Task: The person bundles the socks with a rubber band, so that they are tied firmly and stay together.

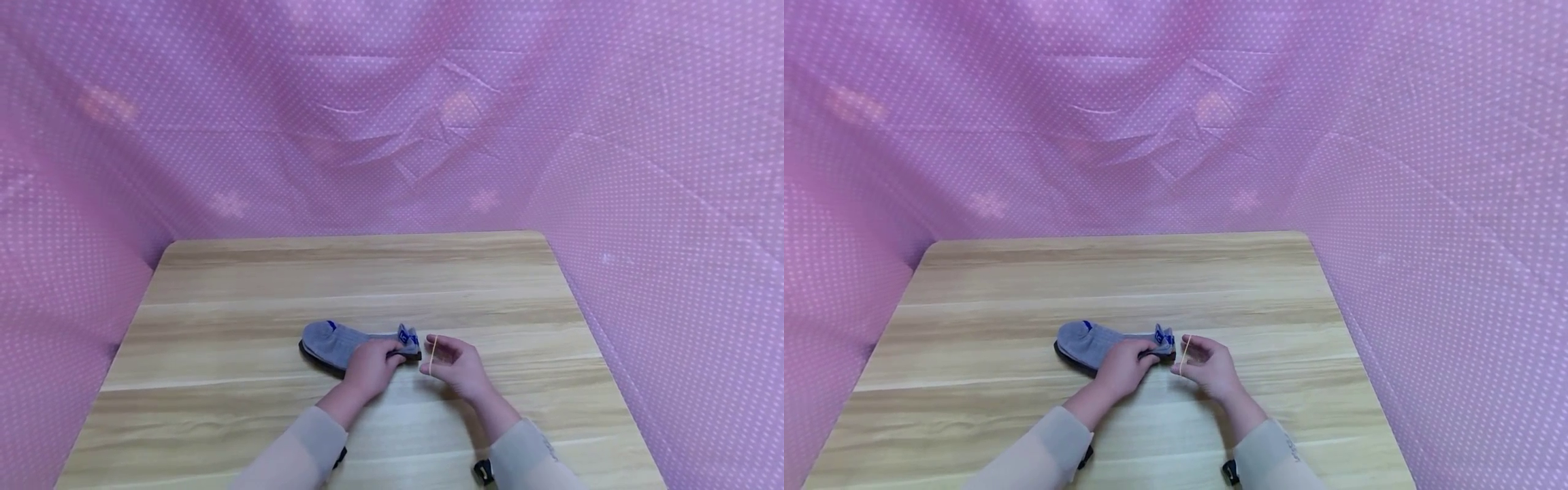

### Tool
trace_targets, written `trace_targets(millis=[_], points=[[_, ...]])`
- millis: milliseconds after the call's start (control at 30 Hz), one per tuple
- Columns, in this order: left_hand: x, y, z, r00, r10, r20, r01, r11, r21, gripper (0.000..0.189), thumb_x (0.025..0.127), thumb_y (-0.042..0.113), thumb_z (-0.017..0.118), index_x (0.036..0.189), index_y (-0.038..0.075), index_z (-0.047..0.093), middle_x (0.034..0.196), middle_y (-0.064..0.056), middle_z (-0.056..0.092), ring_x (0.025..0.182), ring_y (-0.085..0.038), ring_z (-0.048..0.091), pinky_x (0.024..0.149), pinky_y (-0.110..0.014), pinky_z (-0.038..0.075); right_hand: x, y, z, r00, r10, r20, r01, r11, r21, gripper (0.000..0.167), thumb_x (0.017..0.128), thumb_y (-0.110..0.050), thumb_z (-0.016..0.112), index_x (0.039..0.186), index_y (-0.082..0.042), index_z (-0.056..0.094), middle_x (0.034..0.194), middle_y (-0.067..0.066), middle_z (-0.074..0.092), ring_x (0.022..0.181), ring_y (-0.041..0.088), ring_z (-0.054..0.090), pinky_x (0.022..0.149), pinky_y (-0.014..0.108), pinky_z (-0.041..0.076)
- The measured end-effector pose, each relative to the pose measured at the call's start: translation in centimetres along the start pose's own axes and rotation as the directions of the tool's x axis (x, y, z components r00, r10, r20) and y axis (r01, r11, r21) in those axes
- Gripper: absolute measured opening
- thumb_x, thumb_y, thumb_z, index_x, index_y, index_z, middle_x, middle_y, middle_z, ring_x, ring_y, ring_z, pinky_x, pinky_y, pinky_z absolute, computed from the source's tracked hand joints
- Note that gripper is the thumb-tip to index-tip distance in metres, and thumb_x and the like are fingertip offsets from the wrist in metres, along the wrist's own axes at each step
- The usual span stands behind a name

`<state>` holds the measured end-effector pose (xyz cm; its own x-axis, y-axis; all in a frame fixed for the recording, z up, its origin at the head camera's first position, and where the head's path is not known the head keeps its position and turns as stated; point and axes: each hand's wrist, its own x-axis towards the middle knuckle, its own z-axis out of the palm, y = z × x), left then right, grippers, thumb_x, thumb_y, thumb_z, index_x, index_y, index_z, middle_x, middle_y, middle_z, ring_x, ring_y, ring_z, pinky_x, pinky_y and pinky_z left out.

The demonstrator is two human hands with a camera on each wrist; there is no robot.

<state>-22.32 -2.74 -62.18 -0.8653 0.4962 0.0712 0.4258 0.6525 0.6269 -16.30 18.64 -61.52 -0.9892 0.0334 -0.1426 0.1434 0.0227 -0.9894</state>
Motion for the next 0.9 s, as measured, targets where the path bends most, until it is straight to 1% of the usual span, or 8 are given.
trace_targets(millis=[167, 267, 400, 500, 667, 733, 800, 900], points=[[-0.3, -0.1, -0.2, 1.0, -0.01, 0.022, 0.01, 1.0, -0.004, 0.012, 0.099, 0.026, 0.076, 0.109, 0.02, 0.08, 0.11, 0.0, 0.079, 0.106, -0.027, 0.072, 0.098, -0.049, 0.054, 1.2, -0.5, 1.2, 0.997, -0.041, 0.07, 0.051, 0.986, -0.16, 0.083, 0.072, 0.001, 0.095, 0.142, 0.014, 0.052, 0.14, 0.033, 0.059, 0.132, 0.05, 0.058, 0.106, 0.047, 0.051], [-0.5, -0.1, -0.4, 0.999, -0.012, 0.034, 0.012, 1.0, -0.009, 0.015, 0.099, 0.025, 0.076, 0.111, 0.019, 0.08, 0.112, 0.0, 0.078, 0.108, -0.028, 0.072, 0.099, -0.05, 0.053, 2.1, -1.0, 1.9, 0.996, -0.024, 0.088, 0.048, 0.957, -0.285, 0.089, 0.07, -0.009, 0.1, 0.143, 0.009, 0.053, 0.141, 0.029, 0.061, 0.131, 0.046, 0.06, 0.105, 0.047, 0.051], [-0.7, -0.3, -0.4, 0.999, 0.003, 0.042, -0.001, 0.999, -0.043, 0.017, 0.099, 0.023, 0.075, 0.114, 0.017, 0.08, 0.113, -0.002, 0.078, 0.11, -0.028, 0.071, 0.1, -0.05, 0.053, 3.1, -1.6, 2.5, 0.992, 0.002, 0.124, 0.048, 0.917, -0.397, 0.094, 0.069, -0.016, 0.102, 0.146, 0.006, 0.053, 0.14, 0.024, 0.062, 0.128, 0.043, 0.063, 0.103, 0.045, 0.054], [-0.8, -0.8, -0.6, 0.999, 0.038, 0.035, -0.036, 0.997, -0.062, 0.015, 0.099, 0.019, 0.075, 0.113, 0.015, 0.079, 0.112, -0.003, 0.078, 0.108, -0.027, 0.072, 0.098, -0.048, 0.054, 3.7, -2.0, 3.0, 0.989, -0.003, 0.146, 0.071, 0.883, -0.464, 0.098, 0.067, -0.021, 0.103, 0.147, 0.005, 0.053, 0.14, 0.022, 0.061, 0.127, 0.04, 0.062, 0.104, 0.046, 0.053], [-1.4, -1.4, -0.9, 0.997, 0.069, 0.018, -0.066, 0.988, -0.142, 0.015, 0.098, 0.014, 0.076, 0.112, 0.012, 0.079, 0.11, -0.004, 0.078, 0.106, -0.025, 0.072, 0.096, -0.046, 0.056, 4.3, -2.6, 3.7, 0.984, 0.006, 0.178, 0.092, 0.84, -0.534, 0.102, 0.064, -0.028, 0.104, 0.146, 0.004, 0.054, 0.139, 0.022, 0.062, 0.122, 0.035, 0.062, 0.107, 0.049, 0.05], [-1.6, -1.5, -1.1, 0.997, 0.08, 0.011, -0.076, 0.98, -0.184, 0.015, 0.097, 0.014, 0.076, 0.112, 0.01, 0.079, 0.109, -0.006, 0.078, 0.106, -0.025, 0.073, 0.095, -0.046, 0.057, 4.4, -2.9, 3.9, 0.983, 0.016, 0.186, 0.09, 0.832, -0.548, 0.1, 0.064, -0.03, 0.104, 0.145, 0.004, 0.055, 0.138, 0.021, 0.062, 0.119, 0.032, 0.062, 0.106, 0.048, 0.05], [-1.8, -1.6, -1.2, 0.995, 0.097, -0.004, -0.096, 0.975, -0.201, 0.014, 0.097, 0.012, 0.076, 0.111, 0.009, 0.078, 0.109, -0.007, 0.078, 0.104, -0.025, 0.073, 0.094, -0.045, 0.058, 4.6, -3.1, 4.1, 0.98, 0.021, 0.196, 0.094, 0.825, -0.557, 0.1, 0.064, -0.031, 0.104, 0.144, 0.003, 0.057, 0.136, 0.02, 0.062, 0.116, 0.03, 0.062, 0.105, 0.048, 0.051], [-2.0, -1.6, -1.4, 0.994, 0.104, -0.028, -0.108, 0.968, -0.225, 0.015, 0.097, 0.007, 0.074, 0.112, 0.008, 0.078, 0.11, -0.009, 0.078, 0.104, -0.027, 0.074, 0.093, -0.046, 0.058, 4.7, -3.4, 4.4, 0.976, 0.025, 0.215, 0.103, 0.823, -0.559, 0.101, 0.063, -0.032, 0.105, 0.144, 0.003, 0.057, 0.138, 0.021, 0.061, 0.117, 0.031, 0.062, 0.106, 0.049, 0.05]])
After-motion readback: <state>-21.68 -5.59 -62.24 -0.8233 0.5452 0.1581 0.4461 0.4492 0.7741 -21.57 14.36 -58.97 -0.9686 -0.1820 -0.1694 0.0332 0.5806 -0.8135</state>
